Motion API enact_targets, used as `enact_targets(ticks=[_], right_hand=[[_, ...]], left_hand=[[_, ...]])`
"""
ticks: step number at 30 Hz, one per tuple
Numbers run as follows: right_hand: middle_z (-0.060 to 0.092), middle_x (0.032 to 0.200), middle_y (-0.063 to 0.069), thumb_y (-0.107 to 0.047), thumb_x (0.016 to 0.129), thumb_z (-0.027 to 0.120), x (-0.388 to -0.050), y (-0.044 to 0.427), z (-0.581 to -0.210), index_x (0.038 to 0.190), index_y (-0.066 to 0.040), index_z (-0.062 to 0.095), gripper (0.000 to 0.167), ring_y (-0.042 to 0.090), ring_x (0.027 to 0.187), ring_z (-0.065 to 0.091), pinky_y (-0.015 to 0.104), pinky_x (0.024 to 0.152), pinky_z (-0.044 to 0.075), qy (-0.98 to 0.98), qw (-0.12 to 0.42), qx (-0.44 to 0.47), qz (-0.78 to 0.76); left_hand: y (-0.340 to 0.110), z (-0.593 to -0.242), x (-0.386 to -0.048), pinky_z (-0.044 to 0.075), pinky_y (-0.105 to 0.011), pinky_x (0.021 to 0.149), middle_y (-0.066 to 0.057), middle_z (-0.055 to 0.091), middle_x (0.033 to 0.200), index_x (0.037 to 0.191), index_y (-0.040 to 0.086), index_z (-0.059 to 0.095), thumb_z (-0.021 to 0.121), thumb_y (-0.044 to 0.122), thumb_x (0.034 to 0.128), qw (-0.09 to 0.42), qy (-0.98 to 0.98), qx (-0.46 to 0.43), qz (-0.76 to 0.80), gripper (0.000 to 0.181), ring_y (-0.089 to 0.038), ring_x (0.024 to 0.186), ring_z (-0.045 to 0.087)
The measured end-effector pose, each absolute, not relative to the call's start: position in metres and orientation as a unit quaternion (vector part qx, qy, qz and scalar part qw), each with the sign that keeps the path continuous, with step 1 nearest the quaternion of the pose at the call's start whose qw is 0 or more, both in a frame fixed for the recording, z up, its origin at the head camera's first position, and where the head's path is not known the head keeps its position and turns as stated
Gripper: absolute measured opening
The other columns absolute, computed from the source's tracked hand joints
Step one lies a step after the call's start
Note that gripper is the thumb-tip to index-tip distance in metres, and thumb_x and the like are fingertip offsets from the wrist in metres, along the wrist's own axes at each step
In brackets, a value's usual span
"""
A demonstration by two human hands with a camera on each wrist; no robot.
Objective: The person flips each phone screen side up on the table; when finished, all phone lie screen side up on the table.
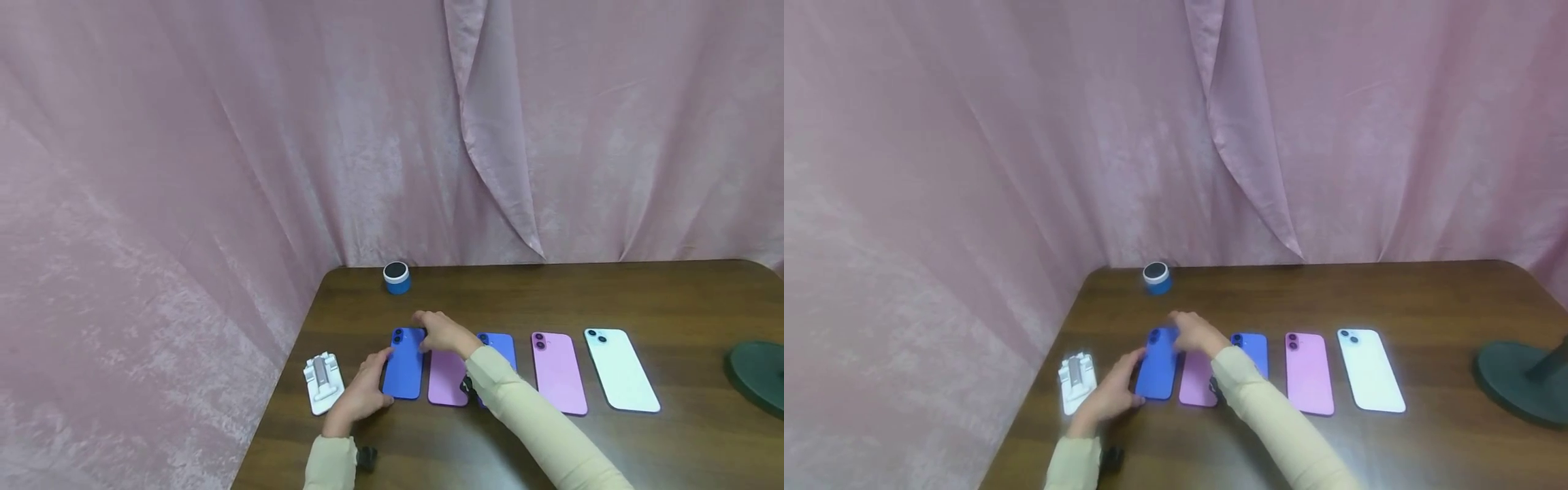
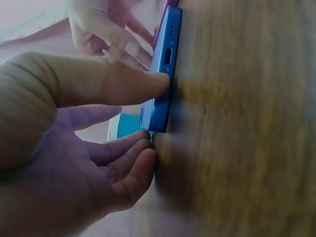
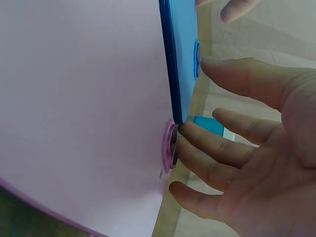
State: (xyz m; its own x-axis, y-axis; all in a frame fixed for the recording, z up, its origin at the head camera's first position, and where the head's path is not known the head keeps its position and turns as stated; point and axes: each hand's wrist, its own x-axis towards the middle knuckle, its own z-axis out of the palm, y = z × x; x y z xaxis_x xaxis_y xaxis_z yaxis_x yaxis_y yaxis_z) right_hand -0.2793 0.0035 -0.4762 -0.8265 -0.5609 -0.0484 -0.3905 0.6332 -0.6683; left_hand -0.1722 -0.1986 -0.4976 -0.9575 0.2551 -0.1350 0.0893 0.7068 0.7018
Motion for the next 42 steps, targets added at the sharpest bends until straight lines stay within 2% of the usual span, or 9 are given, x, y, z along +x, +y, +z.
enact_targets(ticks=[7,14,21,26,32,42], right_hand=[[0.066,0.125,0.02,0.0,0.079,0.082,-0.279,0.002,-0.474,0.131,0.005,0.06,0.056,0.034,0.115,0.062,0.047,0.096,0.05,0.896,0.135,-0.264,-0.33],[0.067,0.118,0.018,-0.005,0.078,0.085,-0.279,-0.002,-0.479,0.123,0.004,0.064,0.051,0.034,0.113,0.062,0.047,0.095,0.05,0.894,0.144,-0.27,-0.326],[0.066,0.111,0.012,-0.006,0.076,0.087,-0.281,-0.008,-0.484,0.113,0.0,0.064,0.044,0.027,0.101,0.061,0.043,0.09,0.05,0.899,0.137,-0.271,-0.317],[0.064,0.101,0.008,-0.003,0.074,0.086,-0.285,-0.006,-0.479,0.107,-0.003,0.064,0.04,0.022,0.094,0.057,0.04,0.085,0.05,0.903,0.131,-0.262,-0.314],[0.065,0.11,0.016,0.007,0.072,0.08,-0.286,0.0,-0.476,0.112,0.002,0.064,0.043,0.029,0.099,0.059,0.041,0.084,0.052,0.887,0.126,-0.261,-0.36],[0.066,0.12,0.023,0.008,0.073,0.079,-0.287,0.008,-0.474,0.121,0.007,0.064,0.051,0.035,0.111,0.062,0.042,0.086,0.055,0.872,0.137,-0.255,-0.395]], left_hand=[[-0.194,-0.494,-0.171,0.034,-0.062,0.108,-0.026,0.037,0.15,0.153,0.001,0.035,0.076,-0.009,0.0799,0.115,0.922,0.092,0.359,0.085,-0.042,0.136,0.036],[-0.19,-0.499,-0.17,0.037,-0.059,0.106,-0.03,0.039,0.141,0.147,-0.01,0.039,0.076,-0.014,0.0714,0.096,0.93,0.082,0.344,0.084,-0.045,0.13,0.04],[-0.192,-0.507,-0.171,0.04,-0.056,0.105,-0.028,0.043,0.132,0.144,-0.013,0.042,0.078,-0.012,0.0729,0.085,0.938,0.086,0.324,0.08,-0.042,0.123,0.047],[-0.192,-0.506,-0.174,0.04,-0.054,0.105,-0.028,0.042,0.132,0.145,-0.013,0.042,0.076,-0.013,0.0741,0.086,0.937,0.098,0.325,0.079,-0.04,0.123,0.047],[-0.192,-0.505,-0.176,0.039,-0.054,0.105,-0.025,0.041,0.131,0.146,-0.012,0.041,0.075,-0.012,0.0771,0.092,0.934,0.102,0.33,0.076,-0.038,0.121,0.047],[-0.188,-0.497,-0.172,0.039,-0.055,0.105,-0.025,0.042,0.131,0.145,-0.016,0.04,0.074,-0.009,0.078,0.097,0.931,0.118,0.332,0.076,-0.039,0.122,0.045]])
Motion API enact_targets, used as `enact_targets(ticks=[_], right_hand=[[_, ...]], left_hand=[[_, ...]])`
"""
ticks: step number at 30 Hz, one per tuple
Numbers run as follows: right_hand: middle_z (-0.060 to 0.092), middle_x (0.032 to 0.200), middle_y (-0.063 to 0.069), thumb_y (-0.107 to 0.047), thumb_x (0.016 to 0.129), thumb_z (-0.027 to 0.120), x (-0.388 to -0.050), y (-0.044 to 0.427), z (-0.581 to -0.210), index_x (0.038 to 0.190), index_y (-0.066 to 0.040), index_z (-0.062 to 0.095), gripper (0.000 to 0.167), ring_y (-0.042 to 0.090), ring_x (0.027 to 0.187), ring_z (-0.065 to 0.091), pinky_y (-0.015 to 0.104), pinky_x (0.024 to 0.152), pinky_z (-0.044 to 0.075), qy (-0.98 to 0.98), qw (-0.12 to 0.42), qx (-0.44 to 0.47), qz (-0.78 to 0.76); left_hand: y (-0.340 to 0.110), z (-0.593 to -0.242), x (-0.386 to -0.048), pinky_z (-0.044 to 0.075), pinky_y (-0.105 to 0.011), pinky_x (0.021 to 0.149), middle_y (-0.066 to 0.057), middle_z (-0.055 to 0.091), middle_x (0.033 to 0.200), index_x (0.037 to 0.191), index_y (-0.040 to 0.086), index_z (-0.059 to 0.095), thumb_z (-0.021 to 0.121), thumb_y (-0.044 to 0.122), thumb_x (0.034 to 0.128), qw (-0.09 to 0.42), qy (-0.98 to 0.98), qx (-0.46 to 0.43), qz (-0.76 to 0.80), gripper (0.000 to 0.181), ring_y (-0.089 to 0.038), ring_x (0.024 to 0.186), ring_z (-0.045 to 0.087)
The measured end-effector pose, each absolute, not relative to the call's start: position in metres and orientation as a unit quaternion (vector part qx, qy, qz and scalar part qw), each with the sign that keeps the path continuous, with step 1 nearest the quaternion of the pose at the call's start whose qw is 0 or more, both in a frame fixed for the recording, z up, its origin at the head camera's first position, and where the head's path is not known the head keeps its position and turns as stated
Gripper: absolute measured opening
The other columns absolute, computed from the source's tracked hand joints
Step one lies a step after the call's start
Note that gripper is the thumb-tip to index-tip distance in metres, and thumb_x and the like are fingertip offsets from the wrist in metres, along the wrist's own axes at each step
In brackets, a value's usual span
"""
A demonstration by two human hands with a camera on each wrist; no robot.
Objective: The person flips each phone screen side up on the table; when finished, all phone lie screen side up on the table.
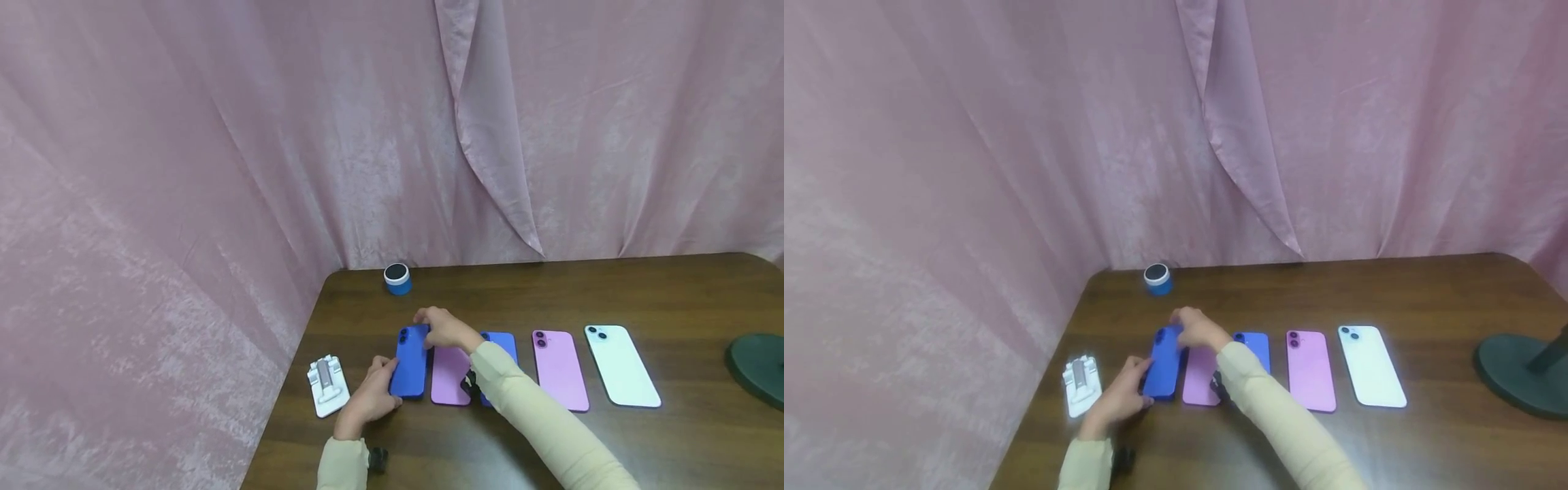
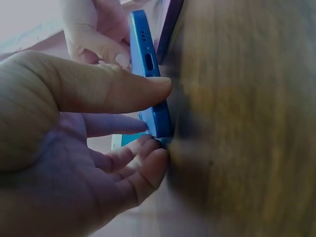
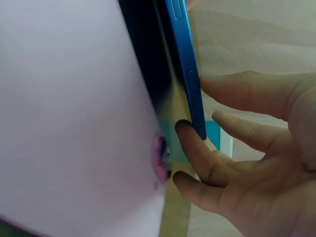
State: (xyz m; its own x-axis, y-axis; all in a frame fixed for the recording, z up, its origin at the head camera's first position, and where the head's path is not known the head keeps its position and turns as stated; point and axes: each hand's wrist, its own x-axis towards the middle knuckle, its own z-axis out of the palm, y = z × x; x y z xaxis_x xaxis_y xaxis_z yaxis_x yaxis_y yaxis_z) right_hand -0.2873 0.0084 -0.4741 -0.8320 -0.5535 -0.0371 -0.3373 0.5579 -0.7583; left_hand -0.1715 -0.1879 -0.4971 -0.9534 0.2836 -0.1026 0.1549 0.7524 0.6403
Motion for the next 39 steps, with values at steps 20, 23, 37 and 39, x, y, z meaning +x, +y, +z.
enact_targets(ticks=[20,23,37,39], right_hand=[[0.07,0.112,0.023,0.006,0.076,0.079,-0.274,0.004,-0.467,0.12,0.004,0.065,0.047,0.031,0.096,0.069,0.04,0.079,0.056,0.843,0.093,-0.253,-0.466],[0.071,0.106,0.019,0.006,0.077,0.078,-0.272,0.003,-0.466,0.121,0.003,0.065,0.046,0.029,0.095,0.069,0.038,0.077,0.056,0.843,0.089,-0.257,-0.465],[0.058,0.131,0.032,-0.003,0.087,0.076,-0.277,-0.001,-0.475,0.133,0.01,0.052,0.054,0.043,0.114,0.062,0.047,0.092,0.053,0.789,0.134,-0.295,-0.523],[0.056,0.134,0.032,-0.007,0.089,0.074,-0.278,-0.002,-0.477,0.135,0.01,0.05,0.054,0.045,0.119,0.059,0.049,0.094,0.052,0.785,0.152,-0.289,-0.527]], left_hand=[[-0.173,-0.496,-0.168,0.044,-0.057,0.101,-0.023,0.052,0.136,0.143,-0.01,0.047,0.076,0.051,0.0866,0.114,0.925,0.092,0.352,0.088,-0.039,0.125,0.049],[-0.176,-0.494,-0.166,0.047,-0.055,0.097,-0.023,0.056,0.133,0.144,-0.009,0.047,0.077,0.046,0.0874,0.109,0.916,0.098,0.374,0.084,-0.036,0.12,0.055],[-0.191,-0.495,-0.166,0.057,-0.038,0.08,-0.024,0.06,0.129,0.151,-0.006,0.037,0.077,0.013,0.0873,0.119,0.831,0.116,0.531,0.078,-0.032,0.106,0.067],[-0.192,-0.493,-0.164,0.058,-0.036,0.075,-0.027,0.058,0.13,0.152,-0.008,0.034,0.075,0.007,0.0874,0.121,0.817,0.114,0.552,0.078,-0.036,0.107,0.066]])
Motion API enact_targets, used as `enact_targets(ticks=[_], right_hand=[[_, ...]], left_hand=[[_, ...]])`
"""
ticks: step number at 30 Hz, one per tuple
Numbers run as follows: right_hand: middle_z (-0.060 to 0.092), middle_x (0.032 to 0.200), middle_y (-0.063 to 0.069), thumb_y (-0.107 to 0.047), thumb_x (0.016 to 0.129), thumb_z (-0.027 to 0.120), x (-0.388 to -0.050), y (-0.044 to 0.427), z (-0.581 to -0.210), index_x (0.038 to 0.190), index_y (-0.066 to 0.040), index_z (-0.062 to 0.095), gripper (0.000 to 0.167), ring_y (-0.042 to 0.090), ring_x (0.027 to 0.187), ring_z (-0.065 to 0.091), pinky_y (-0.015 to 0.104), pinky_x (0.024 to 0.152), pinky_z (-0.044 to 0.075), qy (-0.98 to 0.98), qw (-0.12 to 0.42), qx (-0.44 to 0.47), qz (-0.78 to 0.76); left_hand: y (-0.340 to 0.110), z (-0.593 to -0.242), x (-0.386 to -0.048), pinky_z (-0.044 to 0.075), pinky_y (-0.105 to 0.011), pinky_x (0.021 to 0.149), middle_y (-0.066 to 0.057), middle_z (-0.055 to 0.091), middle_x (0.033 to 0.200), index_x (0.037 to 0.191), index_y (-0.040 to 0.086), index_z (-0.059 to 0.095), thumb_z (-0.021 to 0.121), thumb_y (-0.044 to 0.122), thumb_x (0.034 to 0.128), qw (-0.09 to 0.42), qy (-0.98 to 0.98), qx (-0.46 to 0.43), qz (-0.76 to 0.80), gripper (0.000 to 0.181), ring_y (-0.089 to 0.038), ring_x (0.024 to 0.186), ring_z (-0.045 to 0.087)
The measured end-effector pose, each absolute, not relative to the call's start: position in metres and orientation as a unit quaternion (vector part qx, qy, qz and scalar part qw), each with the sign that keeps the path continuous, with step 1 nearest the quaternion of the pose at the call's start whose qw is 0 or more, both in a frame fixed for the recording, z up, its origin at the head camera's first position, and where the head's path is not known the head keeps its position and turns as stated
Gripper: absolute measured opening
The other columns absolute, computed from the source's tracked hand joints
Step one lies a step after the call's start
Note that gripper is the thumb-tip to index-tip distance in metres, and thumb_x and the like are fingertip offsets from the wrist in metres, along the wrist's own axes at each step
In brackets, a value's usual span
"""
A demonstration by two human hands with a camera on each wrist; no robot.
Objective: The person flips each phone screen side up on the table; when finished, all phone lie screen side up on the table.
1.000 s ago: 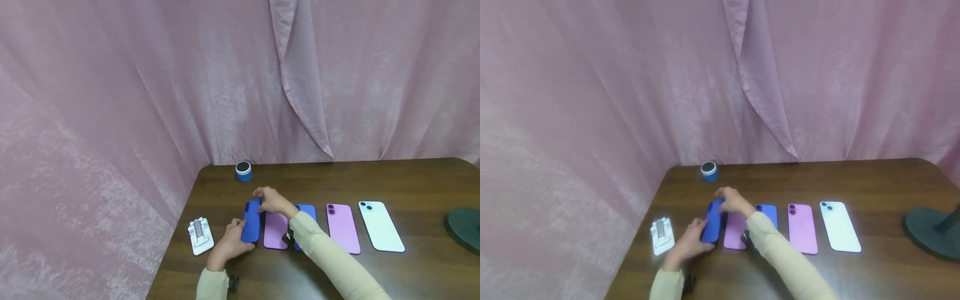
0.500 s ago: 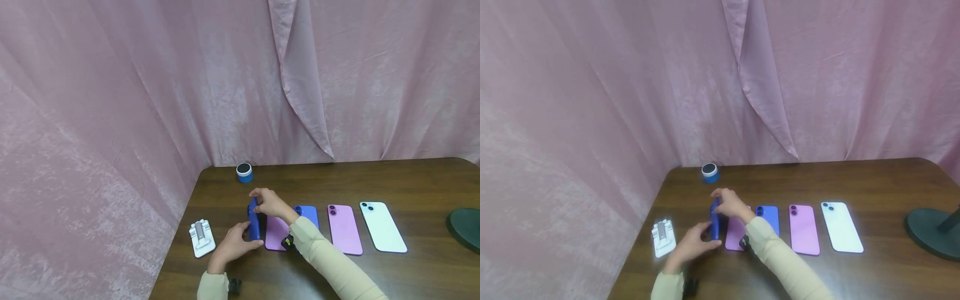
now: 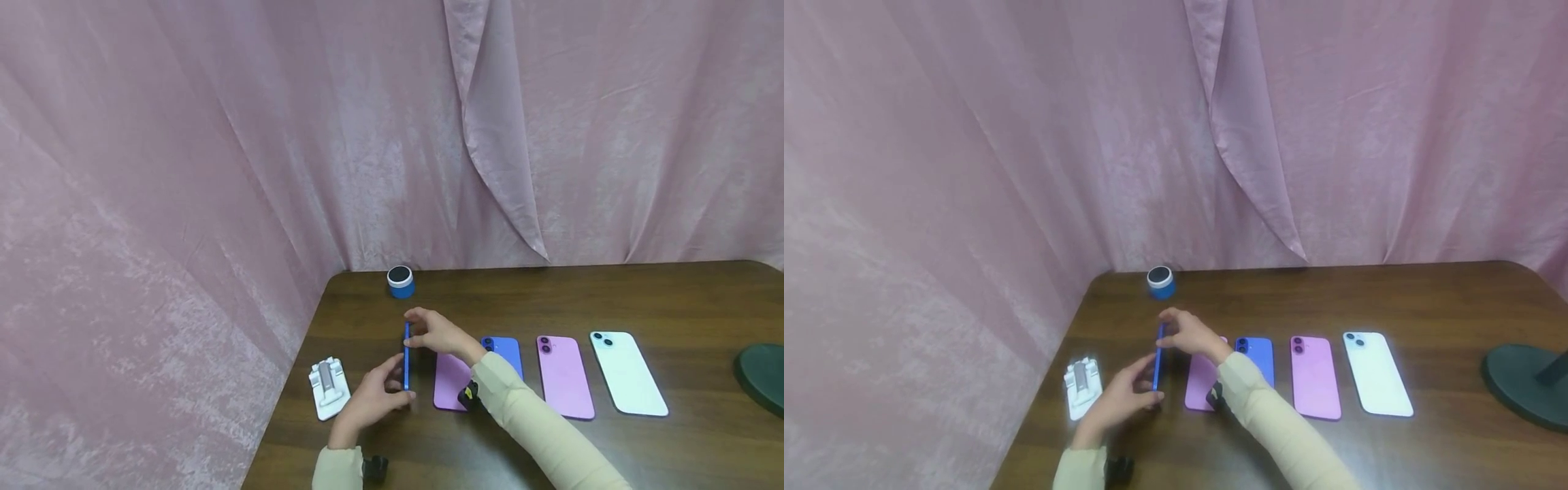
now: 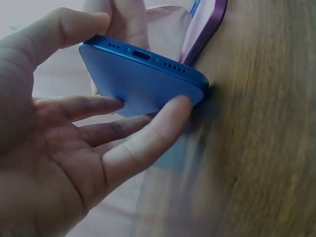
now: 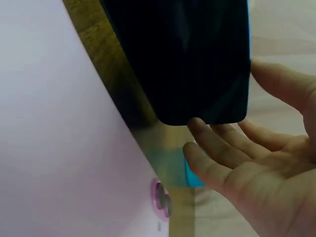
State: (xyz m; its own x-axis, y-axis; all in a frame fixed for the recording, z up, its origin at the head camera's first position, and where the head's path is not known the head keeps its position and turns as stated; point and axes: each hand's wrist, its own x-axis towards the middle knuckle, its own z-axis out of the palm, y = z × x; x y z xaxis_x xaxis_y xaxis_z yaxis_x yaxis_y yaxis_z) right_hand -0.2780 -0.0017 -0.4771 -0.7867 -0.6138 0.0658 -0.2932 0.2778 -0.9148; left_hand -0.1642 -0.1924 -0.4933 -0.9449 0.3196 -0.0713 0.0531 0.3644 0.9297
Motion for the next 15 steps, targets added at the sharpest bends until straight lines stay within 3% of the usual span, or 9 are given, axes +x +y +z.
enact_targets(ticks=[6,15], right_hand=[[0.053,0.137,0.031,-0.015,0.096,0.07,-0.278,-0.002,-0.482,0.14,0.012,0.046,0.057,0.047,0.127,0.053,0.051,0.1,0.047,0.784,0.191,-0.275,-0.523],[0.058,0.133,0.024,-0.024,0.092,0.076,-0.281,-0.009,-0.49,0.136,0.008,0.052,0.06,0.038,0.119,0.061,0.047,0.097,0.05,0.82,0.175,-0.225,-0.496]], left_hand=[[-0.194,-0.491,-0.163,0.059,-0.032,0.071,-0.031,0.055,0.133,0.153,-0.011,0.03,0.071,-0.003,0.0855,0.119,0.813,0.126,0.555,0.079,-0.041,0.11,0.065],[-0.192,-0.496,-0.164,0.054,-0.042,0.091,-0.031,0.053,0.138,0.154,-0.009,0.027,0.071,-0.01,0.0828,0.104,0.832,0.135,0.529,0.084,-0.041,0.122,0.058]])
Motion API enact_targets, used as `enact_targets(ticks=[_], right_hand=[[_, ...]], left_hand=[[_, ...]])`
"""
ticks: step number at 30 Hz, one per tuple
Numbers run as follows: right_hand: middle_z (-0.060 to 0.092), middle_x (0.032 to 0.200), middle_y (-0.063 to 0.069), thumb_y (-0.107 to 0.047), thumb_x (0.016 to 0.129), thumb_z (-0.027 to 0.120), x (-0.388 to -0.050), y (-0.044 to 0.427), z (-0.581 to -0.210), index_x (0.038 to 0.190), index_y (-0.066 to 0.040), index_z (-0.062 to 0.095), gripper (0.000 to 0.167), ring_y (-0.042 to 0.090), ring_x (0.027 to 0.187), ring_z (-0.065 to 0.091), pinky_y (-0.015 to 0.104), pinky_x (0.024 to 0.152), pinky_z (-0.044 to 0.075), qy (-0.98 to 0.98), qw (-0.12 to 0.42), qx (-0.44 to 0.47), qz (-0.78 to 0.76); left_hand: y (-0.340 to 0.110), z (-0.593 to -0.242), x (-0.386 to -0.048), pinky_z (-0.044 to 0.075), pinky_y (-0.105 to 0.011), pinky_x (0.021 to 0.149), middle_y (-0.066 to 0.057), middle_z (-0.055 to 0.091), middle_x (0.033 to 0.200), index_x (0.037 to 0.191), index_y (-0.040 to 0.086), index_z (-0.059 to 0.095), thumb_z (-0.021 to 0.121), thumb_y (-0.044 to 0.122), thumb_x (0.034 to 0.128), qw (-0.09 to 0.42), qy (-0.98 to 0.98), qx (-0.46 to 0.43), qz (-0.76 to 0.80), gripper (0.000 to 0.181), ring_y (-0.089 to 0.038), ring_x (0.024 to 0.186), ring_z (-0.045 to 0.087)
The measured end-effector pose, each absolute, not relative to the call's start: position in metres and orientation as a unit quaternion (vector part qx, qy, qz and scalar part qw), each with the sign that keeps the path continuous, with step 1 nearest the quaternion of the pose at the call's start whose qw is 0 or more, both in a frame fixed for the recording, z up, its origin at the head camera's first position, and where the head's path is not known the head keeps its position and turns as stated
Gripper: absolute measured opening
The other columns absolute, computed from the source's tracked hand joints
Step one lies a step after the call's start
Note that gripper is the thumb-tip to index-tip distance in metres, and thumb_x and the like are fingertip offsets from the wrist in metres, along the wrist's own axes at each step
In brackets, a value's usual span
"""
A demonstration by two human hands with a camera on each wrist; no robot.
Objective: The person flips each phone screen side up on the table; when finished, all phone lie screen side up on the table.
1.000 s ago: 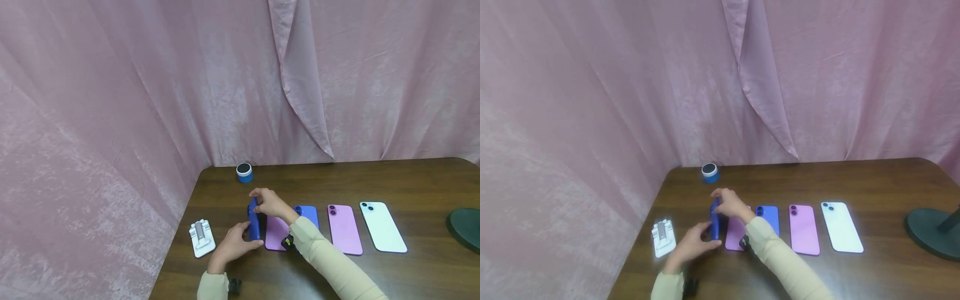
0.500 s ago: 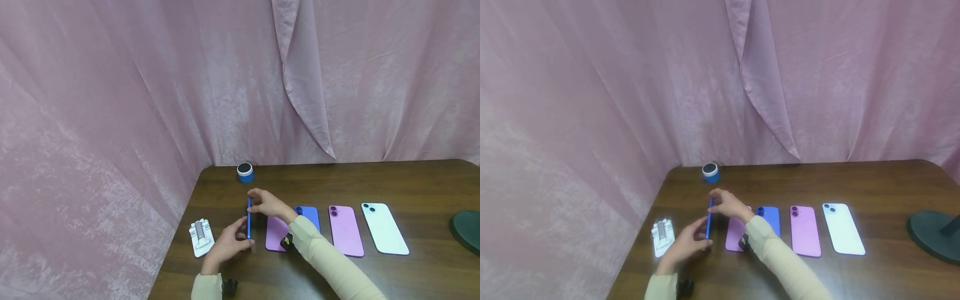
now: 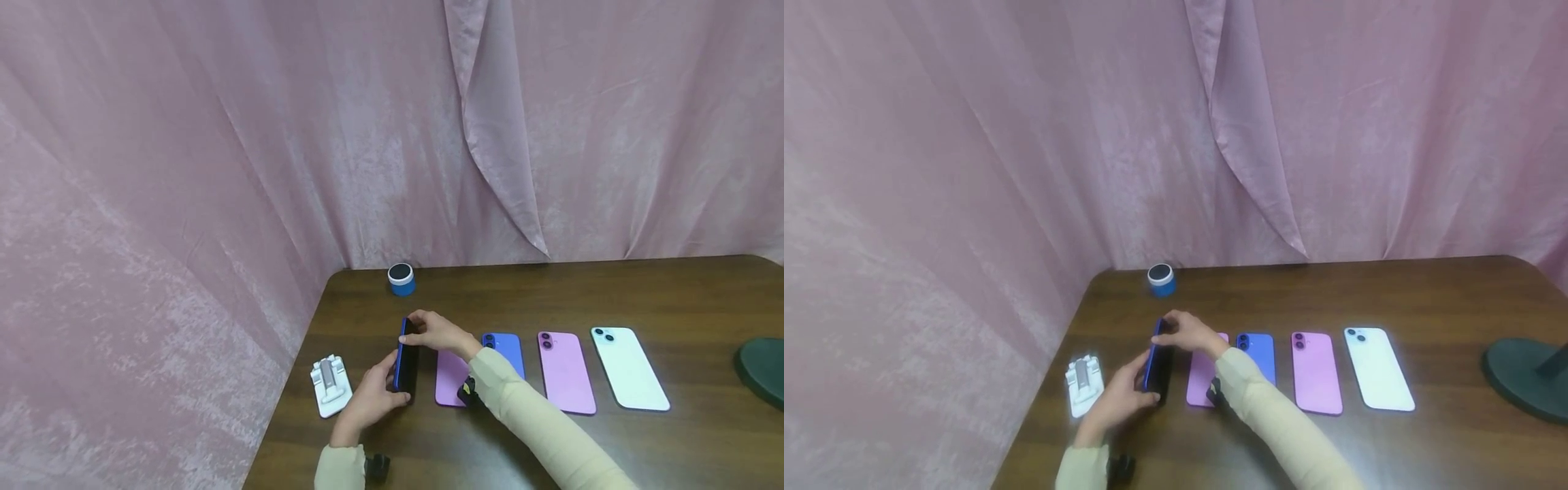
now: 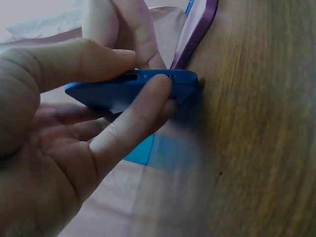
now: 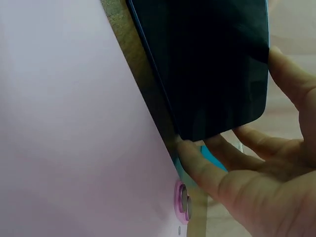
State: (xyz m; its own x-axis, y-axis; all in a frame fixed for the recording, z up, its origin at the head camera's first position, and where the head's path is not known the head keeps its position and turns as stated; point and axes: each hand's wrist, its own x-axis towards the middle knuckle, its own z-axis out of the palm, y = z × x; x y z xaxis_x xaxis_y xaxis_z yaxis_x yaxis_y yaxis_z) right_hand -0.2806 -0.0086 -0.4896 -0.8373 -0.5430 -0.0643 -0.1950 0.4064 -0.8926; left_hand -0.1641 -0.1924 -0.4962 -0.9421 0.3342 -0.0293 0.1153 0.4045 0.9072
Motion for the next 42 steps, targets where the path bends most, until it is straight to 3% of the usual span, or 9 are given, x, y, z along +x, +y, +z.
enact_targets(ticks=[11,19,24,28,32,37,42], right_hand=[[0.066,0.123,0.021,-0.029,0.085,0.083,-0.281,-0.015,-0.488,0.126,0.005,0.062,0.057,0.035,0.116,0.061,0.049,0.098,0.048,0.86,0.133,-0.202,-0.449],[0.069,0.115,0.019,-0.02,0.078,0.089,-0.284,-0.019,-0.491,0.116,0.003,0.066,0.05,0.033,0.109,0.064,0.046,0.096,0.05,0.876,0.117,-0.21,-0.418],[0.069,0.113,0.019,-0.01,0.076,0.089,-0.283,-0.018,-0.49,0.111,0.004,0.067,0.043,0.033,0.106,0.065,0.046,0.095,0.051,0.886,0.116,-0.204,-0.399],[0.07,0.107,0.016,-0.004,0.076,0.087,-0.283,-0.018,-0.489,0.106,0.002,0.068,0.036,0.028,0.098,0.065,0.044,0.091,0.053,0.887,0.123,-0.194,-0.4],[0.071,0.104,0.016,0.0,0.074,0.087,-0.285,-0.016,-0.49,0.104,0.002,0.069,0.035,0.029,0.097,0.065,0.044,0.09,0.053,0.889,0.121,-0.189,-0.399],[0.07,0.109,0.019,0.003,0.073,0.086,-0.287,-0.014,-0.492,0.105,0.004,0.07,0.036,0.034,0.106,0.065,0.046,0.092,0.052,0.892,0.115,-0.191,-0.393],[0.07,0.108,0.019,0.002,0.073,0.086,-0.288,-0.014,-0.492,0.106,0.005,0.071,0.036,0.035,0.106,0.065,0.046,0.09,0.053,0.897,0.106,-0.197,-0.38]], left_hand=[[-0.192,-0.497,-0.165,0.053,-0.043,0.093,-0.031,0.047,0.145,0.154,-0.009,0.026,0.075,-0.016,0.0776,0.105,0.82,0.092,0.555,0.092,-0.04,0.126,0.055],[-0.193,-0.497,-0.168,0.052,-0.049,0.093,-0.026,0.059,0.131,0.148,-0.008,0.04,0.082,-0.013,0.07,0.078,0.86,0.082,0.497,0.089,-0.034,0.109,0.063],[-0.193,-0.498,-0.17,0.048,-0.054,0.091,-0.017,0.059,0.118,0.139,-0.003,0.052,0.087,-0.011,0.0647,0.073,0.886,0.073,0.451,0.082,-0.031,0.1,0.059],[-0.193,-0.499,-0.172,0.046,-0.05,0.088,-0.015,0.056,0.112,0.136,0.0,0.056,0.089,-0.01,0.0619,0.071,0.895,0.061,0.437,0.082,-0.03,0.095,0.055],[-0.191,-0.499,-0.173,0.046,-0.046,0.084,-0.017,0.054,0.112,0.137,-0.004,0.054,0.088,-0.01,0.0577,0.062,0.906,0.05,0.415,0.087,-0.029,0.092,0.052],[-0.187,-0.499,-0.173,0.047,-0.049,0.09,-0.022,0.053,0.118,0.143,-0.013,0.046,0.088,-0.009,0.0569,0.059,0.917,0.032,0.393,0.096,-0.03,0.097,0.052],[-0.186,-0.503,-0.174,0.045,-0.053,0.097,-0.018,0.052,0.112,0.139,-0.013,0.05,0.091,-0.007,0.0576,0.054,0.917,0.019,0.395,0.091,-0.032,0.101,0.052]])
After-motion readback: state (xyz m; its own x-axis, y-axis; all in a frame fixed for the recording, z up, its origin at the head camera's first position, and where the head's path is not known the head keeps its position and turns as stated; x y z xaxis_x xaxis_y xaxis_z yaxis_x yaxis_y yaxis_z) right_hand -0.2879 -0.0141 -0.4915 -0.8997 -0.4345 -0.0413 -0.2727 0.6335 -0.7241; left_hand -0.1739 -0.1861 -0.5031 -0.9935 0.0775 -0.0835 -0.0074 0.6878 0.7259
